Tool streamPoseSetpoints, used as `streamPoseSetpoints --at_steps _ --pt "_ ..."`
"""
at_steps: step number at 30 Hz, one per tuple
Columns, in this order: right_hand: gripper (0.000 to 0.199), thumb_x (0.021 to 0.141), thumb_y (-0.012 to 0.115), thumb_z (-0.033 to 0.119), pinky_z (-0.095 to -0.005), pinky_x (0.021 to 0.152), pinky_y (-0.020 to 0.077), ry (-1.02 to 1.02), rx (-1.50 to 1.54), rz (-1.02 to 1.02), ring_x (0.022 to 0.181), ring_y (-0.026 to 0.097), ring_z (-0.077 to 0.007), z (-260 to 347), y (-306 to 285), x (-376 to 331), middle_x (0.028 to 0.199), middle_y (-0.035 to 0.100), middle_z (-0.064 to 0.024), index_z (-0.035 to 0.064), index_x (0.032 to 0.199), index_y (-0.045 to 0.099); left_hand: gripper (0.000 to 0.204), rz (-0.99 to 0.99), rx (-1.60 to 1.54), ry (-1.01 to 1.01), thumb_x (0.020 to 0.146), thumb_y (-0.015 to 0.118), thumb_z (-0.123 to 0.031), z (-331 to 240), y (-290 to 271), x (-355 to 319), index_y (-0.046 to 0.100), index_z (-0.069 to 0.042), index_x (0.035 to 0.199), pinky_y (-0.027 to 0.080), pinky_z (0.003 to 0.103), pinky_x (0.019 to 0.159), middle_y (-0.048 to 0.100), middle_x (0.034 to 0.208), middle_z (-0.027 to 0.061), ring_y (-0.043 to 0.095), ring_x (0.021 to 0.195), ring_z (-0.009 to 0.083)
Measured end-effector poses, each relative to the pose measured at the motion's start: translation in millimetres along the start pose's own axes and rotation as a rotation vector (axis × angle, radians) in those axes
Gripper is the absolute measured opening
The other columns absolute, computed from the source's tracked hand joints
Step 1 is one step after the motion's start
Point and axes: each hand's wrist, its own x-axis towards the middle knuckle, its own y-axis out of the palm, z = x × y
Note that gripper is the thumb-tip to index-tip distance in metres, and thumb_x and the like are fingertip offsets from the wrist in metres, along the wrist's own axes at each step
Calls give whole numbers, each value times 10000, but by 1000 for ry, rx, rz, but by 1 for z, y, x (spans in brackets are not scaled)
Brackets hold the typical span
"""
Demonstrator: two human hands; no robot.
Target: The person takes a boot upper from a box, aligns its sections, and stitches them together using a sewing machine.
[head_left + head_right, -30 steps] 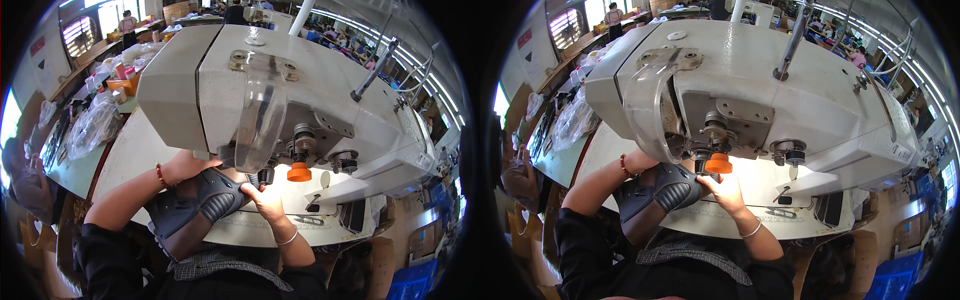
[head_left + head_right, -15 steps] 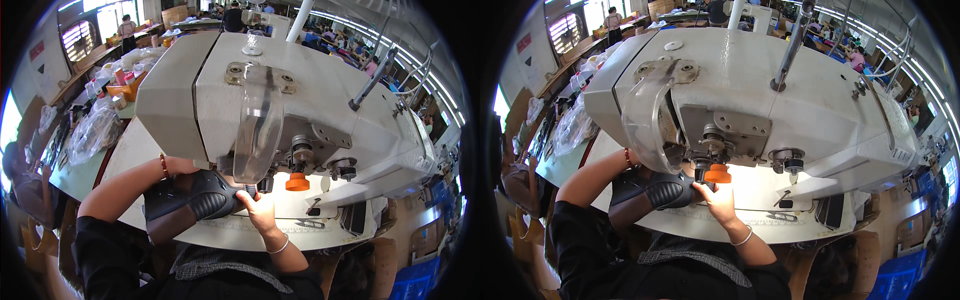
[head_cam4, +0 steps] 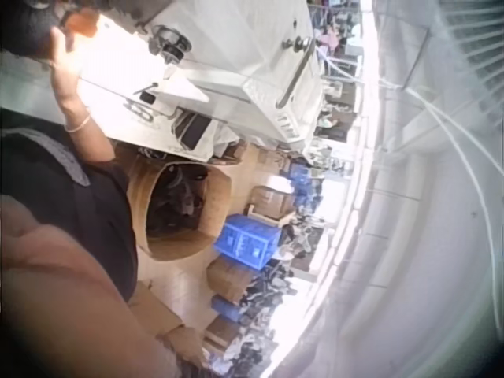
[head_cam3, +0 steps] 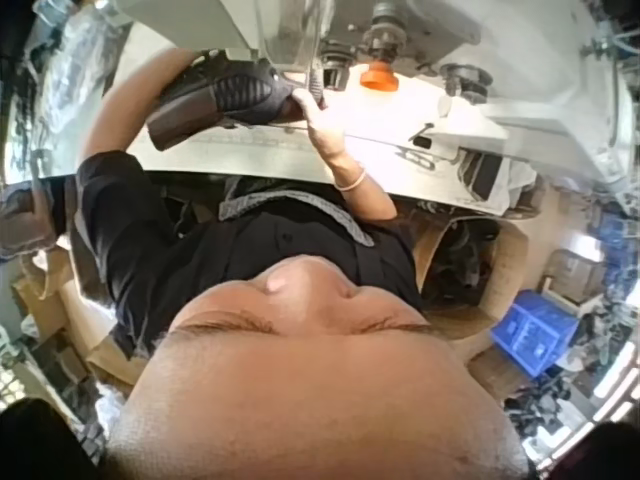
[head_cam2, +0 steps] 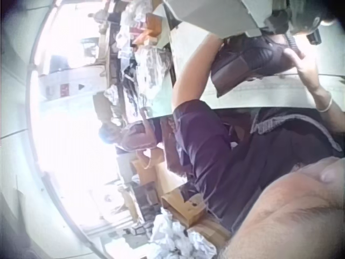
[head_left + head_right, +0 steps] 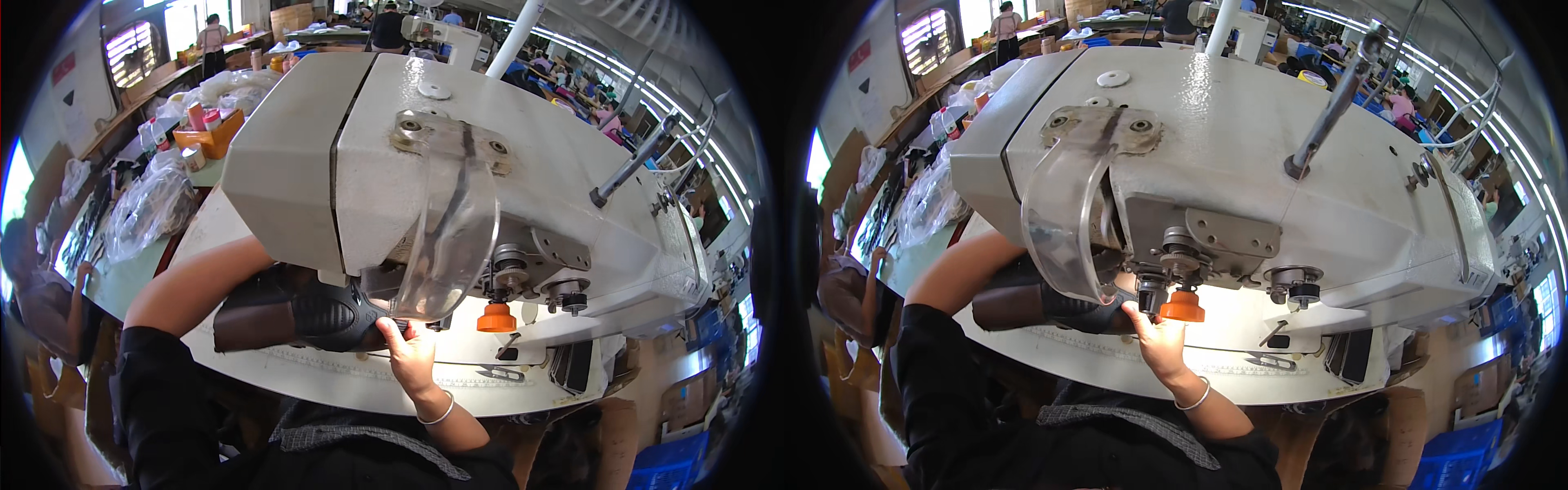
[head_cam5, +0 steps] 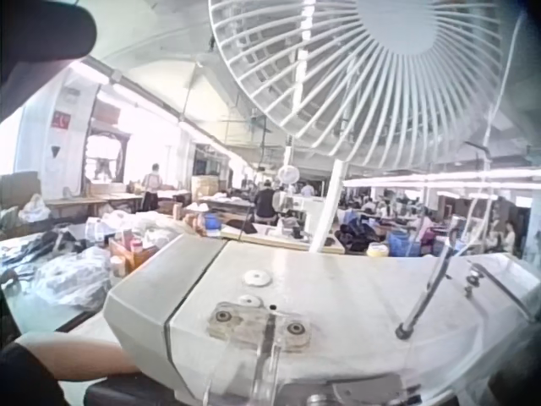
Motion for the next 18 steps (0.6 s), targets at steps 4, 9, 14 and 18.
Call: streamPoseSetpoints --at_steps 4,9,14,18 --pt "113 924 645 66 -206 701 465 -35 39 -1 770 552 -60 3 14 -2 868 638 -11 -43 946 622 422 6 60 31 870 639 -370 -17 -15 -2 633 -28 1119 491 379 847 651 1058 174 624 1008 297" --pt "131 932 653 137 -205 667 422 173 -54 9 718 489 -51 -21 0 1 827 574 38 13 965 625 447 2 133 54 865 645 -386 -38 -39 -4 627 -30 1134 489 383 857 643 1078 178 618 1030 301" --pt "322 877 718 333 -243 602 480 150 -39 135 639 571 -86 -7 -2 6 703 630 0 13 872 686 580 37 432 -28 820 671 -451 -66 -37 -48 571 -39 1216 477 394 891 600 1149 192 578 1106 315" --pt "267 895 704 281 -239 572 454 109 -38 202 613 536 -67 -12 0 4 673 602 21 30 811 667 887 42 781 -273 690 723 -560 -116 -5 -83 430 -70 1369 455 418 954 518 1251 203 511 1197 338"
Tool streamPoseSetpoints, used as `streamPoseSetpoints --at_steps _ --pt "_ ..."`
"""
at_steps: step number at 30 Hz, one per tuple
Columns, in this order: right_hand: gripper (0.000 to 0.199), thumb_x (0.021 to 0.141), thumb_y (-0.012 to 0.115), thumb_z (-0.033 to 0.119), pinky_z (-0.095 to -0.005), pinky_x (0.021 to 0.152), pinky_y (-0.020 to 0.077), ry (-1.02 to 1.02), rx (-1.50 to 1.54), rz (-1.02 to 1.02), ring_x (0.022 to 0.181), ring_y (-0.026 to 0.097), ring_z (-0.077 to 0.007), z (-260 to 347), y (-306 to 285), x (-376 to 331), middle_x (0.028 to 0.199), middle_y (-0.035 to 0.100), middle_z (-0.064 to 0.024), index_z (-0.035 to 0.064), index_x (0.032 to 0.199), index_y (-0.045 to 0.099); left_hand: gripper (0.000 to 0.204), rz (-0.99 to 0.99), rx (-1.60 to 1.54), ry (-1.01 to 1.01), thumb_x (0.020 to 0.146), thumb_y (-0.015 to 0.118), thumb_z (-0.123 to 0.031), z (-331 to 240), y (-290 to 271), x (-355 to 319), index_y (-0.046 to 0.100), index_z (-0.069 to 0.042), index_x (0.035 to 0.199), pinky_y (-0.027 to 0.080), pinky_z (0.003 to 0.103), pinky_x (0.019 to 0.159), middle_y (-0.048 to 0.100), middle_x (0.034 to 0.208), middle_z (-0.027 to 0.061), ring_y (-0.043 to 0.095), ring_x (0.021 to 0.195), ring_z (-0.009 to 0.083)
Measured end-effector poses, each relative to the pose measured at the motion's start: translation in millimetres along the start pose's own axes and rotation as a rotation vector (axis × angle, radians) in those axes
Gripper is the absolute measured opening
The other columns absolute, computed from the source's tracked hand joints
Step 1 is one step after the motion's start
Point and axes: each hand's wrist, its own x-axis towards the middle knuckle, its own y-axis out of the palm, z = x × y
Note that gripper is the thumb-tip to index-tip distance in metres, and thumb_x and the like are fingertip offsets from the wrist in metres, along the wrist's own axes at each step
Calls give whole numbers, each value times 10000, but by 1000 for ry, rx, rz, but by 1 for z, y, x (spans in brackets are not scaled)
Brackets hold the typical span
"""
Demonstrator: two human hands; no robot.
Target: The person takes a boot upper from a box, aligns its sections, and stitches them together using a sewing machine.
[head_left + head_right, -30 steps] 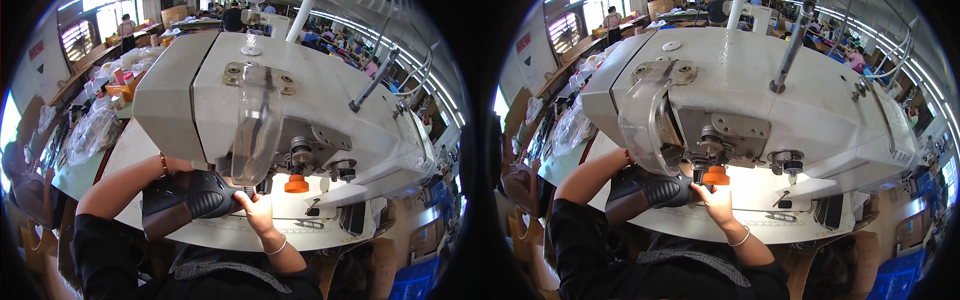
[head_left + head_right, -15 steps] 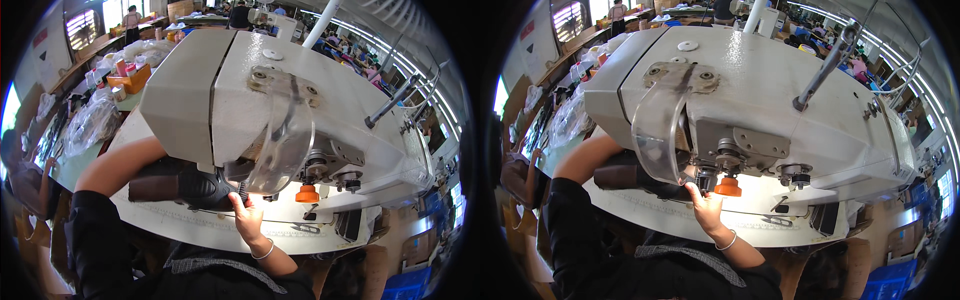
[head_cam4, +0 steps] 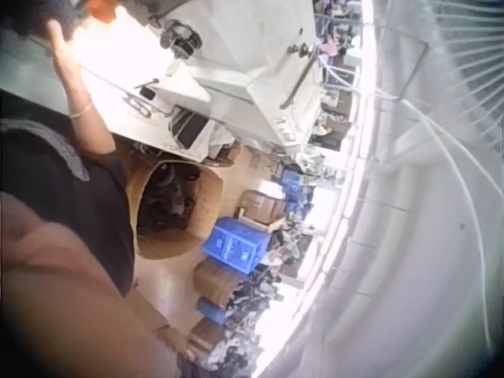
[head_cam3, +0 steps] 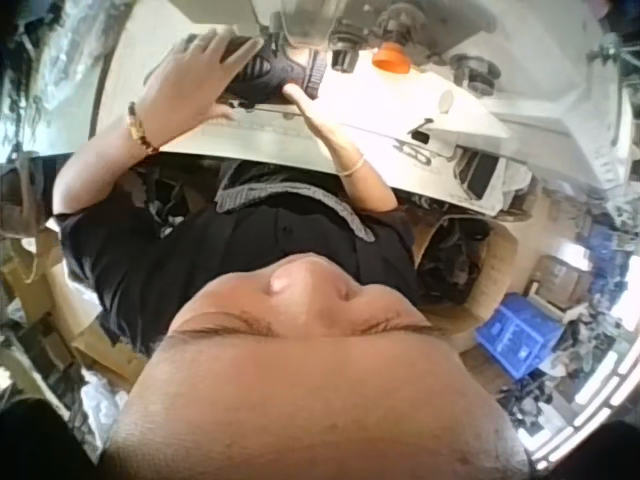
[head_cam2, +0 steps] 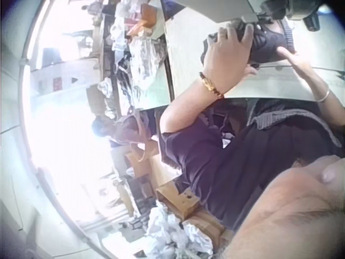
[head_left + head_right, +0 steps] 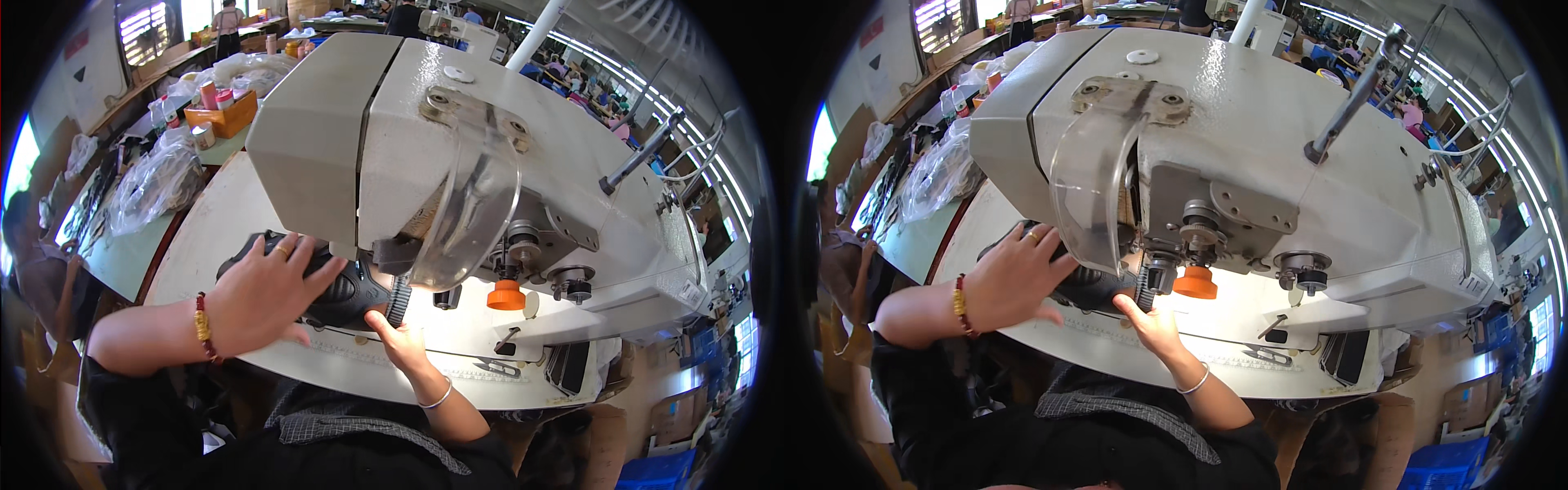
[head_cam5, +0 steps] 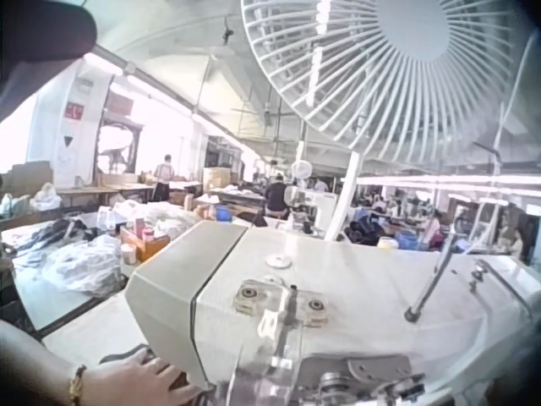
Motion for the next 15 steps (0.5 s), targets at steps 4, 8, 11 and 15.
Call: streamPoseSetpoints --at_steps 4,8,11,15 --pt "289 924 666 193 -237 503 353 -58 -50 37 561 420 -42 13 2 -5 610 482 61 49 697 561 938 -74 -105 -33 648 737 -565 2 21 0 411 -83 1383 449 408 975 499 1273 188 515 1187 321" --pt "319 932 647 158 -243 473 287 -44 -105 51 534 355 -37 37 2 -14 588 419 82 65 661 507 900 -68 -257 -38 645 720 -561 10 31 3 454 -69 1351 442 409 981 512 1245 168 519 1166 312" --pt "324 934 647 163 -237 465 274 -27 -86 31 528 351 -30 43 2 -11 584 421 93 73 653 513 905 -357 -121 71 630 704 -569 3 47 -6 481 -50 1338 430 463 989 517 1240 159 522 1140 300" --pt "328 936 647 176 -229 465 271 54 -14 -4 528 349 -22 39 2 -12 585 425 95 76 651 522 1102 -252 241 -102 582 701 -614 -40 68 -31 332 -60 1460 355 587 1027 411 1418 239 411 1303 387"
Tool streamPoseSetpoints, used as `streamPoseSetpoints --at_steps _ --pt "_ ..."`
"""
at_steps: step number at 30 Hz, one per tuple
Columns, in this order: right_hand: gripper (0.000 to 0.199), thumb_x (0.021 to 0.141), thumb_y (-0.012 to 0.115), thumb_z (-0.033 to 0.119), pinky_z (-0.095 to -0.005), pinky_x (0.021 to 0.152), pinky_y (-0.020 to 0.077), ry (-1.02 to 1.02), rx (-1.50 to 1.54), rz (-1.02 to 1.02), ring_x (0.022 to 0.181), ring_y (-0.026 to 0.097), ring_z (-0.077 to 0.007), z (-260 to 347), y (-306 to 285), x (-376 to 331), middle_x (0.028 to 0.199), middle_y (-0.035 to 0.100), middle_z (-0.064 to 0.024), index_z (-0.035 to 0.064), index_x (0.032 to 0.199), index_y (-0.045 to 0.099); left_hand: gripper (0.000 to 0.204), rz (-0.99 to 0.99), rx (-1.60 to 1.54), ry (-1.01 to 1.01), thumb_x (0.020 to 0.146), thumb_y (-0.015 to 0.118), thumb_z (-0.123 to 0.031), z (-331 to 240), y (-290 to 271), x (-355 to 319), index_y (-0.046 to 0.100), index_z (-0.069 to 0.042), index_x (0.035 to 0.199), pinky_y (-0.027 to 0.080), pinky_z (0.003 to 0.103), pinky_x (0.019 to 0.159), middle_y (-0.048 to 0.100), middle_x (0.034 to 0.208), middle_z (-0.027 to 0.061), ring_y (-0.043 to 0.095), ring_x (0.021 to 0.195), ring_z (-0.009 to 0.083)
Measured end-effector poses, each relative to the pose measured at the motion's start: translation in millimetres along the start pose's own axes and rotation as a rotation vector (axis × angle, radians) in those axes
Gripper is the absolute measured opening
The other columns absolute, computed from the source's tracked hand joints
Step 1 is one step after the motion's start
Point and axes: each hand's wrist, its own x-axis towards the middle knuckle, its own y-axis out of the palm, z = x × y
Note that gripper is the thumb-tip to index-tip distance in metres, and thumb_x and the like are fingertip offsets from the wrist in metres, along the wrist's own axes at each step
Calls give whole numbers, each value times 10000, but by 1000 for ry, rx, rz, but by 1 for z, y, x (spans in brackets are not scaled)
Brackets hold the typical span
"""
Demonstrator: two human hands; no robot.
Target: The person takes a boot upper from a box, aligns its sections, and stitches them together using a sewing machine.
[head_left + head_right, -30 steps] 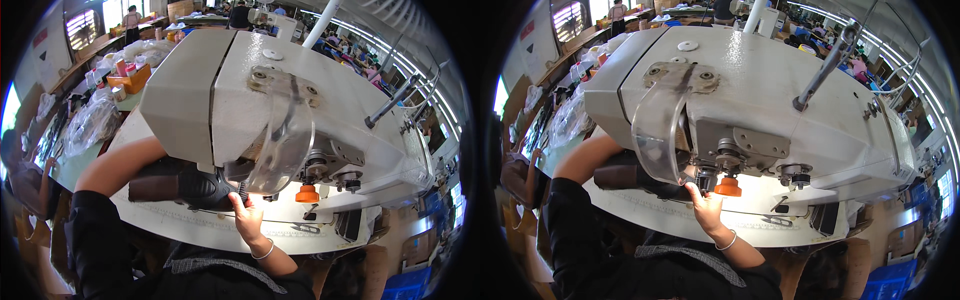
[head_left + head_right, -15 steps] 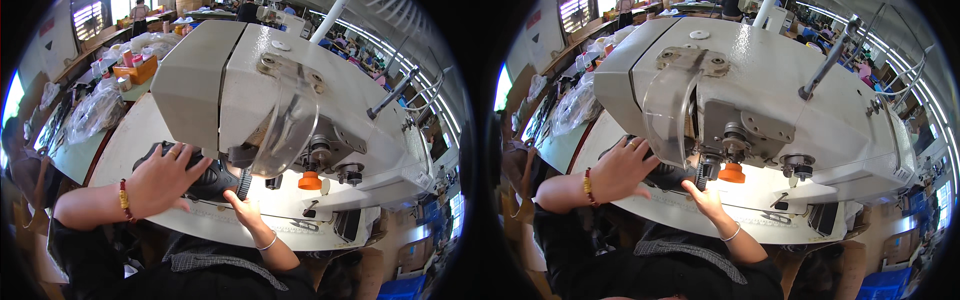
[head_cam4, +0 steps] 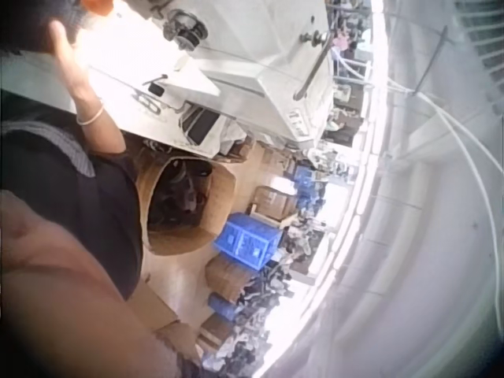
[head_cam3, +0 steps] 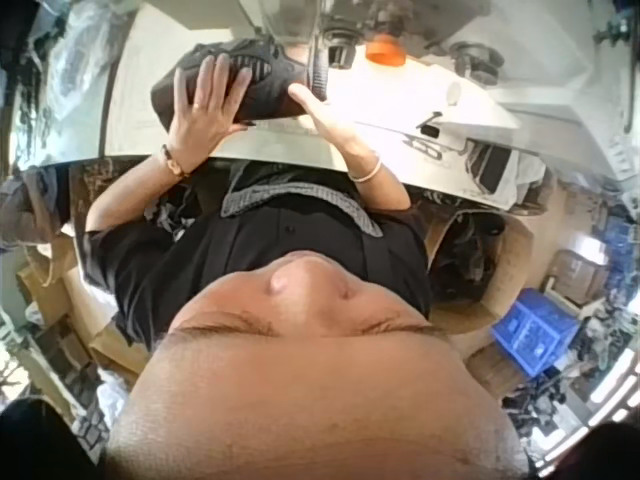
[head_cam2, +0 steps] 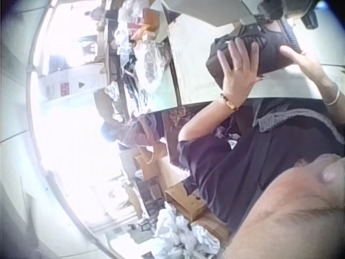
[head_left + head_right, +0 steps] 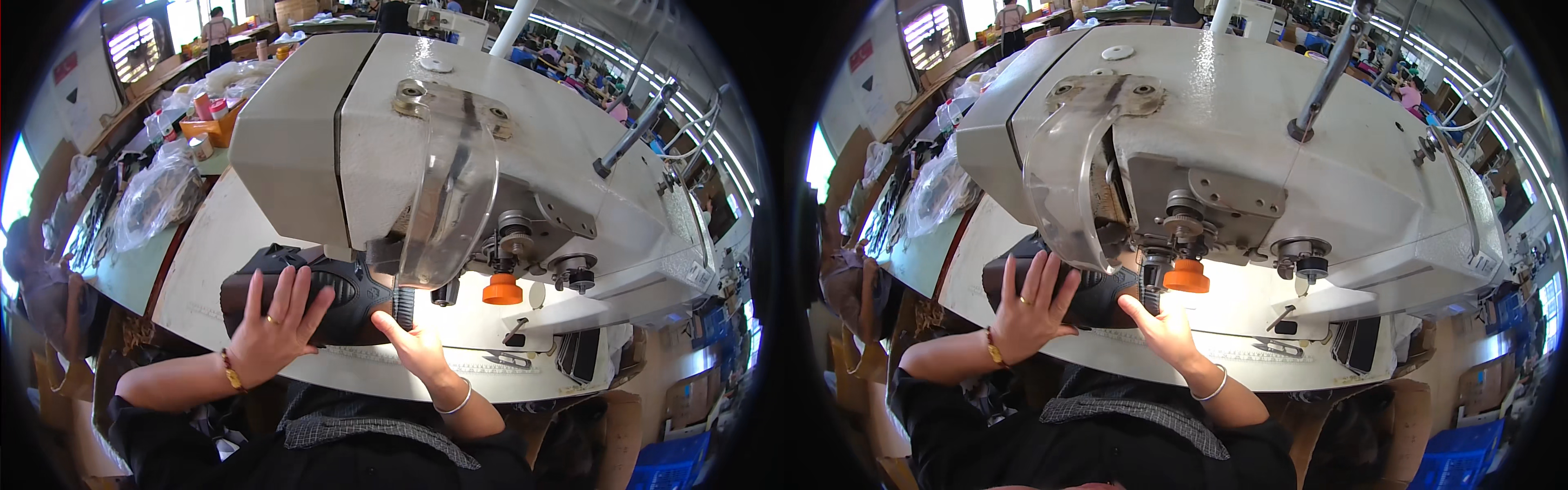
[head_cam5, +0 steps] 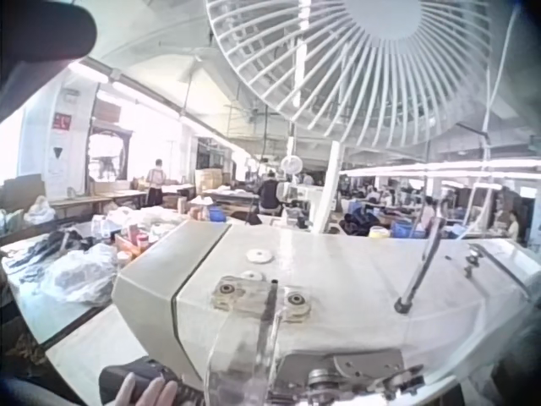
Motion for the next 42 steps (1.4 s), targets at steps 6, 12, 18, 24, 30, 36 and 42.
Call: streamPoseSetpoints --at_steps 6,12,18,24,30,36,42 --pt "331 938 649 207 -229 467 277 78 -88 30 534 352 -24 8 2 -4 593 424 93 80 658 527 770 -145 80 -139 847 596 -357 -16 33 1 276 -26 1464 343 583 1046 390 1432 291 390 1333 422" --pt "345 941 642 216 -241 490 298 2 -107 40 567 356 -37 -3 -10 -4 609 417 87 65 661 510 375 -292 -77 -121 875 502 -112 -24 28 10 530 2 1232 484 477 938 585 1180 277 593 1082 380" --pt "311 957 620 219 -226 521 298 -114 -48 5 600 355 -29 0 -9 -5 655 430 95 54 710 529 380 -240 -77 -107 867 510 -106 -24 12 13 531 -12 1235 492 456 926 598 1141 256 604 1015 345" --pt "308 962 615 232 -219 542 322 -36 23 9 619 370 -24 -14 -16 -6 668 445 99 49 723 551 386 -219 -73 -91 863 515 -110 -22 5 15 533 -26 1239 490 452 933 588 1155 255 595 1034 337" --pt "390 956 629 240 -225 496 278 -9 50 -57 577 344 -19 -5 -5 -5 623 416 107 64 627 514 408 -205 -117 -96 861 516 -117 -15 8 17 513 -28 1260 480 453 948 582 1166 235 582 1052 331" --pt "445 944 649 237 -237 435 221 17 -77 -86 504 314 -10 -21 -7 -3 539 390 108 93 551 498 417 -212 -141 -60 856 509 -118 -5 11 18 502 -27 1263 468 455 963 576 1162 225 565 1070 328" --pt "173 949 629 152 -188 533 324 26 53 -4 635 433 0 -6 -10 -3 717 539 87 65 802 656 417 -158 -97 -75 861 507 -121 -12 4 20 496 -21 1266 463 457 970 576 1170 234 570 1068 331"
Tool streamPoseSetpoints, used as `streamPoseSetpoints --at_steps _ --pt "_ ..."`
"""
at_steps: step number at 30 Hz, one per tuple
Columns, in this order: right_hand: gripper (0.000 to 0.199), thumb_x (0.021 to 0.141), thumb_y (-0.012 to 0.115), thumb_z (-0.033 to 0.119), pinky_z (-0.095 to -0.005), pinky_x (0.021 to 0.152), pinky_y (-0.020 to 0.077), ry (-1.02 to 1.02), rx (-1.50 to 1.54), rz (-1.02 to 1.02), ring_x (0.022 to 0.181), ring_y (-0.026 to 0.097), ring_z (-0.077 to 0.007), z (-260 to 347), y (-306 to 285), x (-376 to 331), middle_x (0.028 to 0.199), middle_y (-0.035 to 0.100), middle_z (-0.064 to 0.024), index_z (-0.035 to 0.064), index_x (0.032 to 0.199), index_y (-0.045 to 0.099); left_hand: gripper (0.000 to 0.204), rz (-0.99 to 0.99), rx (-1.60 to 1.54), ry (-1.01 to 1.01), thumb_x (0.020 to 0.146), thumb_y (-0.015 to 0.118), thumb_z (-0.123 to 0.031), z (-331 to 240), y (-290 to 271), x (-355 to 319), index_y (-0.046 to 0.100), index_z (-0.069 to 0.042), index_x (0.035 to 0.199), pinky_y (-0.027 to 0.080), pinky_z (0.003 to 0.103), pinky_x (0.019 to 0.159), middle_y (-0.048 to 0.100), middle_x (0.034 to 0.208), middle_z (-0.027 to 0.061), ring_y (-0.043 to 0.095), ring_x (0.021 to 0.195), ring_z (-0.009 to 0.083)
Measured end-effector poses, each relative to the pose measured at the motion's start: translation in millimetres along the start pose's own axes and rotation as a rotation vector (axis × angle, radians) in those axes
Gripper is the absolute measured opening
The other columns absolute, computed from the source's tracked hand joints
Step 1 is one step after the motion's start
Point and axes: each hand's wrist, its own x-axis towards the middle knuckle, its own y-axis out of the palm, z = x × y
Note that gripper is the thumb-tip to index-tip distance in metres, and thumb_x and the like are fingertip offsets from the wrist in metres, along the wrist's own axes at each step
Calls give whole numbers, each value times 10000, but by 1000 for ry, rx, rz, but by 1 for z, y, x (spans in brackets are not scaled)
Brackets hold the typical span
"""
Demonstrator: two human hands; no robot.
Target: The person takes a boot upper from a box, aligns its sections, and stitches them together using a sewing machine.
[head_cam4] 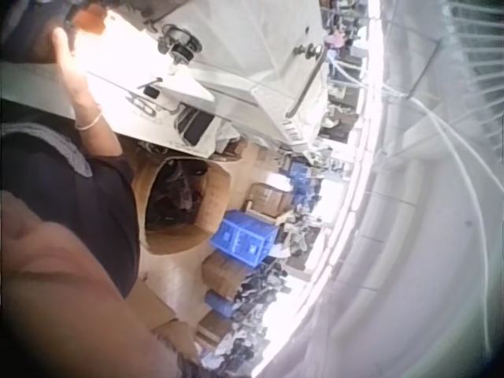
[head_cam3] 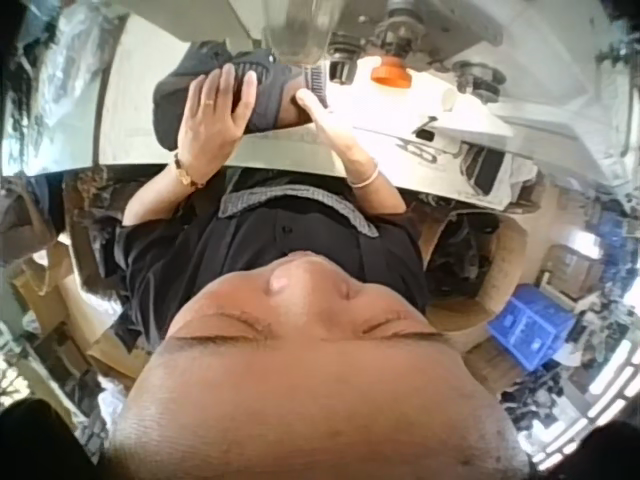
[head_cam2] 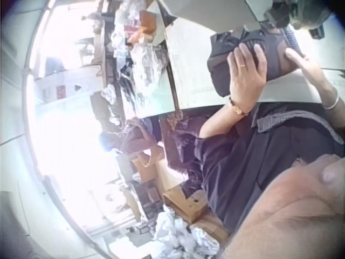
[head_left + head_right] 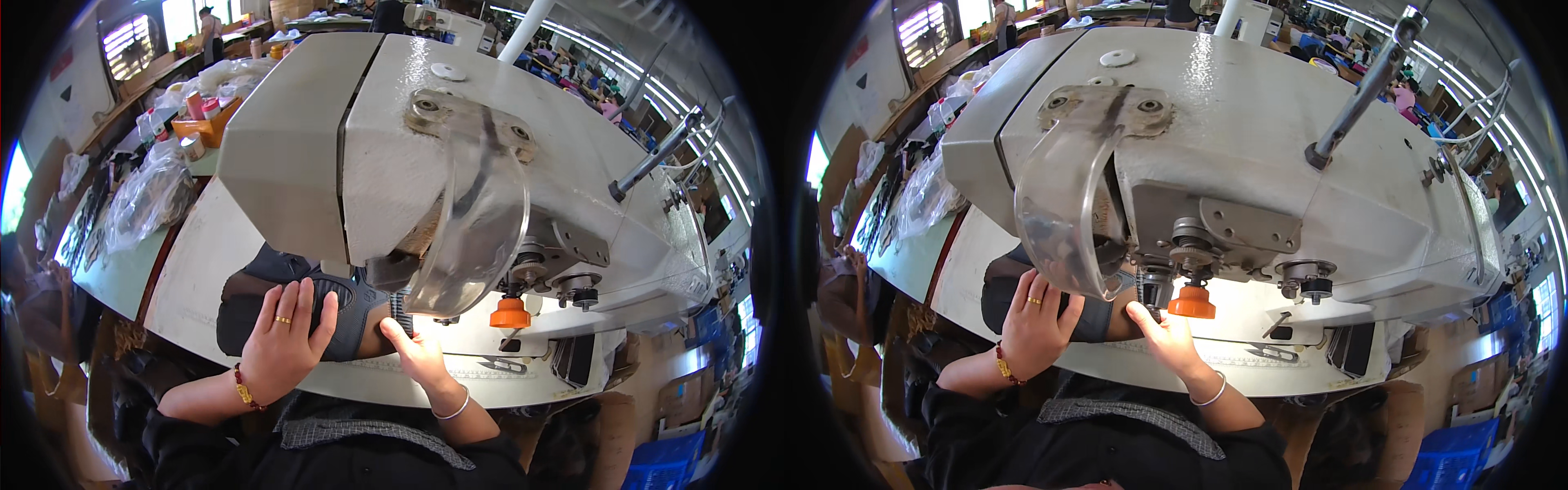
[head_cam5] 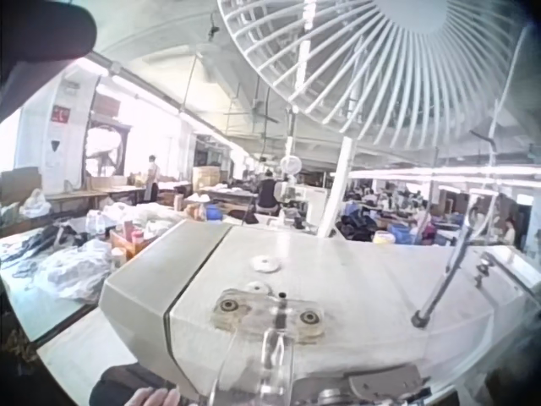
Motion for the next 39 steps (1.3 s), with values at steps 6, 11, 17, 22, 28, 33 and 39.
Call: streamPoseSetpoints --at_steps 6,11,17,22,28,33,39 --pt "152 938 637 160 -213 685 442 177 -141 -34 740 536 -50 -25 -16 6 818 629 30 19 900 680 428 -9 -9 -10 854 513 -126 1 -3 5 495 -21 1269 459 454 973 575 1173 236 571 1055 329" --pt "146 938 631 124 -229 757 455 177 283 -9 794 559 -69 -3 -1 4 868 646 4 -14 923 674 441 22 -31 4 844 521 -125 8 -6 7 491 -23 1272 451 454 980 574 1169 229 565 1057 327" --pt "140 941 628 115 -213 725 445 155 284 -26 784 556 -58 4 1 4 860 646 1 -15 915 673 454 58 -65 13 843 518 -127 11 -6 10 479 -21 1282 445 458 982 569 1171 228 560 1063 329" --pt "155 933 647 133 -205 712 443 158 284 -62 772 555 -52 6 6 4 855 645 4 -18 910 674 459 73 -81 31 840 511 -123 16 -8 14 475 -10 1284 440 462 985 565 1165 229 553 1078 330" --pt "185 924 662 154 -206 726 454 88 145 -89 786 571 -58 -5 2 8 879 661 -7 -26 961 680 458 142 -200 25 825 514 -124 24 -8 21 480 -8 1267 399 484 1008 559 1165 241 531 1095 346" --pt "167 910 669 133 -238 801 468 19 122 -98 888 589 -82 -7 1 12 965 667 -26 0 1012 678 477 112 -168 26 776 577 -139 22 -6 23 496 -13 1229 388 485 1011 562 1145 235 528 1094 348" --pt "169 886 689 127 -250 818 464 -26 270 -81 904 590 -104 -7 -1 11 966 668 -33 -9 987 670 509 161 -184 9 730 655 -174 22 -9 27 508 -29 1195 374 478 1025 566 1118 218 518 1108 343"
